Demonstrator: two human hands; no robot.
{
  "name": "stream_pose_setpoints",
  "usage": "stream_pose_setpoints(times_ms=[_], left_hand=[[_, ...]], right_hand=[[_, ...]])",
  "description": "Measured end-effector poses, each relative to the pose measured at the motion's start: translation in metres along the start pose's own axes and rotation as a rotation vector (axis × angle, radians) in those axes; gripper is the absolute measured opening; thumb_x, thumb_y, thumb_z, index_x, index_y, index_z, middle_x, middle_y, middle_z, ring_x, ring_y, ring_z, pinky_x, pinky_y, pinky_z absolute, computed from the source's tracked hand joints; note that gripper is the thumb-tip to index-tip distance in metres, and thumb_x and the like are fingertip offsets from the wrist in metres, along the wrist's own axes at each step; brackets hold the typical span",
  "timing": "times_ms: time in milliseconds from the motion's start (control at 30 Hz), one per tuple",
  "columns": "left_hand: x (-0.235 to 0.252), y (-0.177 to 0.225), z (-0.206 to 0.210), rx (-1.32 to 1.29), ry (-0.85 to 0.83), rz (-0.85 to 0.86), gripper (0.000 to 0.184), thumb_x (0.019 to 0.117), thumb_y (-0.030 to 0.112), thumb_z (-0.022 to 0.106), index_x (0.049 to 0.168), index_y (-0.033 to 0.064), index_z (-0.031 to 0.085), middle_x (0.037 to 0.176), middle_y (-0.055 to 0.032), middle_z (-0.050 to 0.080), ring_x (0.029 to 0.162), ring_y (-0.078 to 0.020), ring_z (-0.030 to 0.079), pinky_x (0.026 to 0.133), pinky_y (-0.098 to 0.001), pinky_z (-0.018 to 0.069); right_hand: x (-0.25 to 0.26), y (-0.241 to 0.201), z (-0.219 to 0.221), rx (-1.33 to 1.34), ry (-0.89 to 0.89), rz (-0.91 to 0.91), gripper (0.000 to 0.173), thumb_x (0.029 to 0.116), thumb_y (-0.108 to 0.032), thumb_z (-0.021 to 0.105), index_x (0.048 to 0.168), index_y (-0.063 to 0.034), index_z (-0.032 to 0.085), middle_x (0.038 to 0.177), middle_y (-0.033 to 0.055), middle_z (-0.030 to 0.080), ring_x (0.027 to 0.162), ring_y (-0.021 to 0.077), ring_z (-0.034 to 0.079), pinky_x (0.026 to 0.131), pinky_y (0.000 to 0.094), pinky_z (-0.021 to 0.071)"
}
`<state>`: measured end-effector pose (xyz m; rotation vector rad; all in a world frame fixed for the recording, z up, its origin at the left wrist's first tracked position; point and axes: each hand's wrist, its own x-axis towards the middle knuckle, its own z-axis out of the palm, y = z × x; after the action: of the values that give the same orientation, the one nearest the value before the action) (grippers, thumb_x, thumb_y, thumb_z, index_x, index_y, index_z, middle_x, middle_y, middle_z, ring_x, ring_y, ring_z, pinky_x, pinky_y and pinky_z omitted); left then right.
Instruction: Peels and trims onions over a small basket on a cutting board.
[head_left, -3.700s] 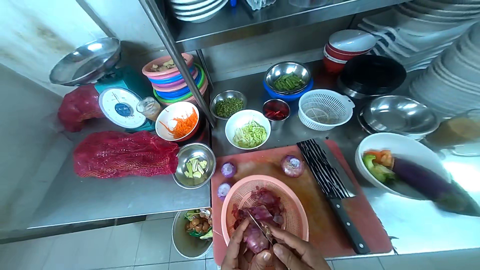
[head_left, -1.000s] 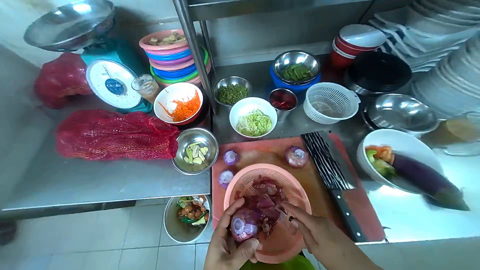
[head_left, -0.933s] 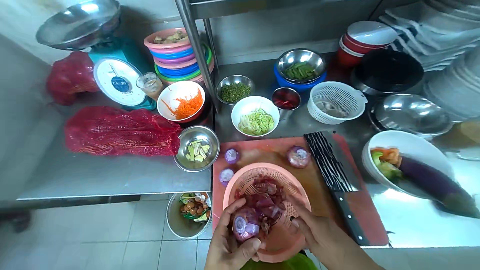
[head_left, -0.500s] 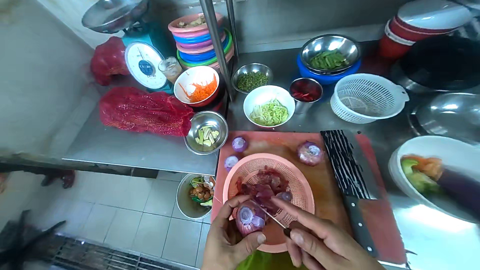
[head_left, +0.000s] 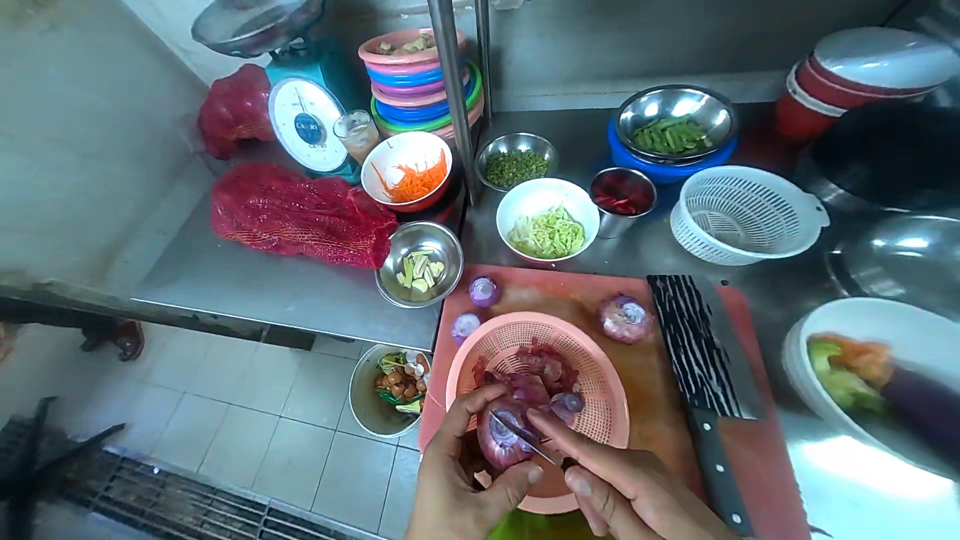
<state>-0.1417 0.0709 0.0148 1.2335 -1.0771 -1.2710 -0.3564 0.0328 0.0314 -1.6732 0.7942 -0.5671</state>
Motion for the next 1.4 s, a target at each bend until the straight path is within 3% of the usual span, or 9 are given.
stream_pose_setpoints(times_ms=[133,300,633,667,767,833,967,1300,1400], left_hand=[[0.002,0.003,0.004,0.039,0.014,0.026,0.066,0.0791,0.005,0.084,0.134,-0.0113,0.051,0.133,-0.0167,0.061,0.098,-0.0183,0.073,0.078,-0.0326,0.0660],[0.004,0.005,0.009,0.070,0.025,0.051,0.066,0.0785,0.005,0.084,0.133,-0.0123,0.052,0.133,-0.0177,0.060,0.099,-0.0174,0.073,0.079,-0.0321,0.0658],[-0.002,0.002,0.013,0.022,0.036,0.042,0.064,0.0808,0.006,0.082,0.134,-0.0113,0.052,0.132,-0.0154,0.063,0.101,-0.0179,0.073,0.082,-0.0326,0.0652],[-0.003,0.003,0.011,0.004,0.029,0.027,0.065,0.0810,0.006,0.082,0.135,-0.0115,0.051,0.134,-0.0152,0.063,0.103,-0.0177,0.072,0.082,-0.0322,0.0648],[-0.008,0.005,0.009,-0.019,0.040,-0.002,0.065,0.0790,0.000,0.080,0.136,-0.0118,0.051,0.135,-0.0156,0.062,0.103,-0.0178,0.072,0.080,-0.0322,0.0652],[-0.010,0.000,0.007,-0.017,0.055,0.013,0.065,0.0785,0.001,0.081,0.135,-0.0113,0.052,0.135,-0.0157,0.062,0.103,-0.0188,0.073,0.081,-0.0332,0.0654],[-0.010,-0.002,0.009,0.028,0.071,0.065,0.068,0.0774,0.003,0.084,0.135,-0.0107,0.052,0.133,-0.0151,0.063,0.103,-0.0183,0.073,0.081,-0.0331,0.0653],[-0.015,-0.003,0.016,0.036,0.160,0.126,0.071,0.0778,0.004,0.084,0.136,-0.0137,0.047,0.134,-0.0164,0.061,0.109,-0.0189,0.070,0.089,-0.0335,0.0635],[-0.017,-0.003,0.019,-0.032,0.182,0.106,0.067,0.0798,0.007,0.084,0.133,-0.0100,0.047,0.127,-0.0134,0.064,0.107,-0.0179,0.070,0.088,-0.0334,0.0633]], right_hand=[[-0.001,-0.001,-0.001,-0.131,0.026,-0.030,0.044,0.1118,-0.022,0.042,0.151,-0.0061,0.051,0.105,0.0160,0.073,0.073,0.0174,0.065,0.070,0.0325,0.0559],[-0.003,0.002,0.000,-0.186,0.082,-0.057,0.041,0.1113,-0.021,0.043,0.150,-0.0101,0.055,0.095,0.0145,0.072,0.069,0.0185,0.064,0.064,0.0327,0.0552],[-0.005,0.017,0.010,-0.048,0.234,-0.019,0.038,0.1103,-0.019,0.046,0.143,-0.0078,0.061,0.113,0.0117,0.074,0.077,0.0090,0.065,0.071,0.0249,0.0552],[-0.004,0.019,0.009,0.002,0.261,0.020,0.038,0.1096,-0.018,0.046,0.143,-0.0071,0.060,0.113,0.0091,0.074,0.076,0.0058,0.064,0.070,0.0232,0.0553],[-0.003,0.026,-0.002,0.183,0.300,0.134,0.040,0.1090,-0.021,0.045,0.144,-0.0091,0.059,0.078,-0.0061,0.059,0.055,-0.0007,0.046,0.047,0.0169,0.0407],[-0.005,0.022,-0.009,0.263,0.182,0.122,0.042,0.1099,-0.022,0.044,0.148,-0.0086,0.054,0.074,-0.0067,0.055,0.054,0.0001,0.046,0.046,0.0171,0.0401],[-0.006,0.001,-0.002,0.261,-0.002,0.104,0.048,0.1113,-0.023,0.043,0.156,-0.0060,0.042,0.076,0.0016,0.058,0.058,0.0066,0.051,0.053,0.0235,0.0467],[-0.008,0.001,0.017,0.223,0.119,0.054,0.039,0.1097,-0.013,0.045,0.146,-0.0050,0.057,0.079,0.0046,0.063,0.058,0.0051,0.050,0.053,0.0206,0.0448],[-0.009,0.005,0.020,0.173,0.163,0.001,0.037,0.1088,-0.011,0.047,0.143,-0.0045,0.060,0.091,0.0085,0.069,0.062,0.0047,0.052,0.058,0.0207,0.0471]])
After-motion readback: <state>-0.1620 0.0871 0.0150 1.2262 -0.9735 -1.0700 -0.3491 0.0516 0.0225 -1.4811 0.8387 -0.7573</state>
